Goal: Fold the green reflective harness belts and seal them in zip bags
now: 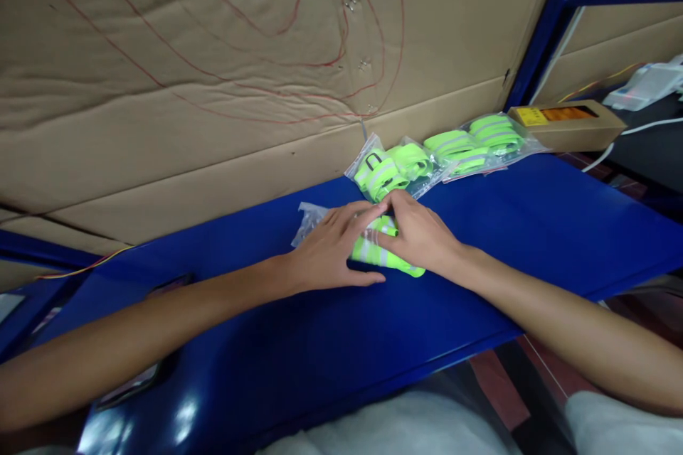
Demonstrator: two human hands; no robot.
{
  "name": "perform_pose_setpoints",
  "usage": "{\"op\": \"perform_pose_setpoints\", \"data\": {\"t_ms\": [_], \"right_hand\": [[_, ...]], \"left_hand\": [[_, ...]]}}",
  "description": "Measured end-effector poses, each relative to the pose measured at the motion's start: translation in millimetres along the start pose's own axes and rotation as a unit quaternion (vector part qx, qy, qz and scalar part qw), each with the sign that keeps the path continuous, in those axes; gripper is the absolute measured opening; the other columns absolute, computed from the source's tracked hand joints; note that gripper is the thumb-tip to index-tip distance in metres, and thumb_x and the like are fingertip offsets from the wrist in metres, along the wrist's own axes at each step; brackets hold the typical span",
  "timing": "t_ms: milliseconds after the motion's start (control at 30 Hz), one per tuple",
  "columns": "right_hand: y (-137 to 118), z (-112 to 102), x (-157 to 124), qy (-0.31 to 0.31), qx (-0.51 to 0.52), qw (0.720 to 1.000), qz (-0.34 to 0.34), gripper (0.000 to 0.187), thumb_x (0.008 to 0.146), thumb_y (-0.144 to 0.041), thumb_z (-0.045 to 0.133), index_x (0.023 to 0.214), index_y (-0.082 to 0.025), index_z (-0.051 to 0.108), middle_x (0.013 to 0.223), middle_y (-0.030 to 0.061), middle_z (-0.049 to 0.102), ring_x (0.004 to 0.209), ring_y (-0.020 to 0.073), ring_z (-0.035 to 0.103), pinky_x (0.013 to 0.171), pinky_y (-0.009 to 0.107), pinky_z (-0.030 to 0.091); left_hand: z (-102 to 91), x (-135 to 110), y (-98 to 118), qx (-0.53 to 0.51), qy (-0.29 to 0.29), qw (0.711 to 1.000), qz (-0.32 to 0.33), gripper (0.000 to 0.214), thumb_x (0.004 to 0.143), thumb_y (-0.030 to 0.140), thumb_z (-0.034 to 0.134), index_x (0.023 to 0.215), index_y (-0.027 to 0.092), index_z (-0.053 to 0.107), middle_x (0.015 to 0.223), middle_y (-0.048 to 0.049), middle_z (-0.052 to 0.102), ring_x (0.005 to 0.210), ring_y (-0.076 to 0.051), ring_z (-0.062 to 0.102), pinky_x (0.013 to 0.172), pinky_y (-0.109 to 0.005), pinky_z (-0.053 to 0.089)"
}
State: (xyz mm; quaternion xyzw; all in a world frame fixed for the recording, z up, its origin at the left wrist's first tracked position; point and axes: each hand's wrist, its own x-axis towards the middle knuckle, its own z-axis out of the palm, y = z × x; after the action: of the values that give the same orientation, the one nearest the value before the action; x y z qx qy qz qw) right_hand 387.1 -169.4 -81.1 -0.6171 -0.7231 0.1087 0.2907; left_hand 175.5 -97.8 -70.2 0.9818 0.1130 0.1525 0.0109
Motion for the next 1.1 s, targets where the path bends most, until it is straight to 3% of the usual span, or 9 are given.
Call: {"op": "perform_pose_setpoints", "data": {"t_ms": [67, 133, 267, 333, 433, 533, 733, 867, 1100], "right_hand": [[4, 7, 1, 0.028, 0.057, 0.998, -0.016, 0.040, 0.089, -0.055, 0.064, 0.101, -0.019, 0.052, 0.105, 0.0107, 0.062, 0.094, 0.0256, 0.062, 0.079, 0.037, 0.048], [8, 9, 2, 0.008, 0.118, 0.993, -0.024, 0.045, 0.084, -0.056, 0.070, 0.103, -0.019, 0.052, 0.106, 0.0102, 0.062, 0.097, 0.0256, 0.061, 0.085, 0.039, 0.051], [12, -6, 2, -0.165, 0.260, 0.950, -0.058, 0.069, 0.081, -0.053, 0.077, 0.135, -0.020, 0.050, 0.132, 0.0099, 0.062, 0.123, 0.0252, 0.060, 0.105, 0.040, 0.051], [15, -15, 1, -0.191, 0.255, 0.946, -0.065, 0.071, 0.083, -0.055, 0.075, 0.141, -0.021, 0.050, 0.137, 0.0093, 0.062, 0.127, 0.0248, 0.060, 0.108, 0.040, 0.050], [21, -22, 0, -0.159, 0.138, 0.977, -0.023, 0.062, 0.084, -0.064, 0.071, 0.125, -0.019, 0.065, 0.120, 0.0098, 0.070, 0.108, 0.0273, 0.067, 0.094, 0.041, 0.054], [25, -18, -1, -0.176, 0.092, 0.980, 0.015, 0.058, 0.084, -0.069, 0.068, 0.112, -0.018, 0.071, 0.100, 0.0078, 0.074, 0.085, 0.0245, 0.068, 0.074, 0.036, 0.053], [23, 0, 2, -0.119, 0.231, 0.964, 0.062, 0.063, 0.075, -0.058, 0.078, 0.123, -0.021, 0.061, 0.107, 0.0053, 0.072, 0.095, 0.0226, 0.068, 0.079, 0.035, 0.055], [18, 1, 4, -0.107, 0.328, 0.934, 0.090, 0.065, 0.071, -0.047, 0.081, 0.124, -0.021, 0.052, 0.107, 0.0055, 0.069, 0.091, 0.0204, 0.067, 0.074, 0.033, 0.056], [21, 5, 4, -0.070, 0.346, 0.929, 0.109, 0.071, 0.066, -0.039, 0.085, 0.124, -0.024, 0.047, 0.101, 0.0012, 0.062, 0.086, 0.0198, 0.064, 0.075, 0.035, 0.056]], "left_hand": [[-0.4, 1, 5, 0.013, -0.006, 1.000, 0.008, 0.119, 0.079, 0.069, 0.076, 0.165, 0.019, 0.011, 0.152, -0.0235, 0.045, 0.145, -0.038, 0.044, 0.115, -0.052, 0.040], [-2.8, 0, 5, 0.036, -0.029, 0.999, 0.002, 0.119, 0.079, 0.064, 0.079, 0.165, 0.019, 0.010, 0.151, -0.0226, 0.048, 0.141, -0.038, 0.047, 0.113, -0.051, 0.041], [-8.5, -7, -4, 0.049, -0.086, 0.994, -0.053, 0.114, 0.083, 0.062, 0.077, 0.164, 0.018, 0.010, 0.149, -0.0194, 0.053, 0.135, -0.035, 0.055, 0.108, -0.046, 0.044], [-10.0, -10, -9, 0.055, -0.095, 0.993, -0.051, 0.114, 0.083, 0.069, 0.073, 0.164, 0.016, 0.013, 0.149, -0.0204, 0.053, 0.136, -0.035, 0.054, 0.109, -0.046, 0.043], [-11.4, -13, -14, 0.052, -0.094, 0.994, -0.023, 0.118, 0.080, 0.075, 0.070, 0.164, 0.015, 0.012, 0.152, -0.0209, 0.051, 0.140, -0.034, 0.051, 0.113, -0.045, 0.040], [-12.3, -11, -18, 0.036, -0.099, 0.994, 0.010, 0.118, 0.082, 0.071, 0.073, 0.164, 0.016, 0.008, 0.158, -0.0206, 0.047, 0.146, -0.032, 0.046, 0.117, -0.042, 0.035], [-8.2, 2, -18, 0.062, -0.114, 0.991, 0.034, 0.109, 0.086, 0.073, 0.066, 0.162, 0.011, 0.018, 0.156, -0.0212, 0.049, 0.144, -0.033, 0.048, 0.115, -0.043, 0.035], [-5.8, 8, -10, 0.089, -0.092, 0.991, 0.034, 0.108, 0.088, 0.075, 0.062, 0.162, 0.010, 0.019, 0.151, -0.0202, 0.054, 0.136, -0.033, 0.054, 0.107, -0.043, 0.038], [-2.0, 14, 2, 0.112, -0.077, 0.990, 0.030, 0.103, 0.088, 0.074, 0.063, 0.162, 0.016, 0.022, 0.144, -0.0197, 0.058, 0.129, -0.033, 0.058, 0.102, -0.042, 0.039]]}}
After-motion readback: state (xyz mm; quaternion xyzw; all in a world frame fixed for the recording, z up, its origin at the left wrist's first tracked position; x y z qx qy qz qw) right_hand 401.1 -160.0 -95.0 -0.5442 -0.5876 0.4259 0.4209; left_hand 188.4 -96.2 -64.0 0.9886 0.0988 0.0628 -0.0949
